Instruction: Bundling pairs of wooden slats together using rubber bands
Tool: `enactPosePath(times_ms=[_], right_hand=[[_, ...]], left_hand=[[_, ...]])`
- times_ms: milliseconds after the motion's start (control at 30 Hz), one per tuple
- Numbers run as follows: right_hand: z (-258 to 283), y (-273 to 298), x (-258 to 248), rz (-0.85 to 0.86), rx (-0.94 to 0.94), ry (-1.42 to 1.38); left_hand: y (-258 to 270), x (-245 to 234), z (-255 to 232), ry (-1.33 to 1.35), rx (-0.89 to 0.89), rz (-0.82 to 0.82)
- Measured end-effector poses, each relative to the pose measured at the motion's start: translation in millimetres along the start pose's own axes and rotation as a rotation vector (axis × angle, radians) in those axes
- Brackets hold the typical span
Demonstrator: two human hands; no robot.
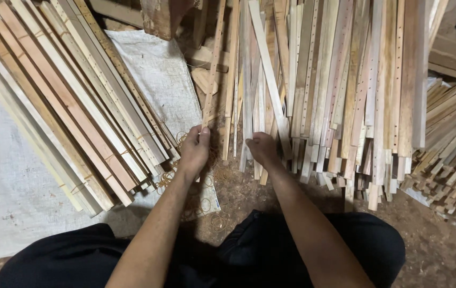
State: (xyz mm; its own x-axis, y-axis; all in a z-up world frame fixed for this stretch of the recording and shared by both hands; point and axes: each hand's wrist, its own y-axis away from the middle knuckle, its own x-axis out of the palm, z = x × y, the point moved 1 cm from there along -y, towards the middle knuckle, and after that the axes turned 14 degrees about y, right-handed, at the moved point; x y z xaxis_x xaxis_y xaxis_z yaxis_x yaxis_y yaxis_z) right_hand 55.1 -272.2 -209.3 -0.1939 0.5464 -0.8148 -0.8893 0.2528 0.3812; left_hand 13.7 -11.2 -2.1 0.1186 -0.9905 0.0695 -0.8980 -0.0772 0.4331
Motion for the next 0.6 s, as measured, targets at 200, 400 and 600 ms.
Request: enactPosePath(times_ms=[200,400,600], right_hand=[[62,62,-27,-0.450,-0.306,0.222],[106,24,8,-0.195,-0.251,0.180],[143,-16,-16,-0.116,-0.057,0.182]], left_hand=[[14,-1,-6,0.015,0.018,0.016],[20,2,-20,0.004,0.014,0.024],[-4,-2,-5,0.032,0.014,0.035]])
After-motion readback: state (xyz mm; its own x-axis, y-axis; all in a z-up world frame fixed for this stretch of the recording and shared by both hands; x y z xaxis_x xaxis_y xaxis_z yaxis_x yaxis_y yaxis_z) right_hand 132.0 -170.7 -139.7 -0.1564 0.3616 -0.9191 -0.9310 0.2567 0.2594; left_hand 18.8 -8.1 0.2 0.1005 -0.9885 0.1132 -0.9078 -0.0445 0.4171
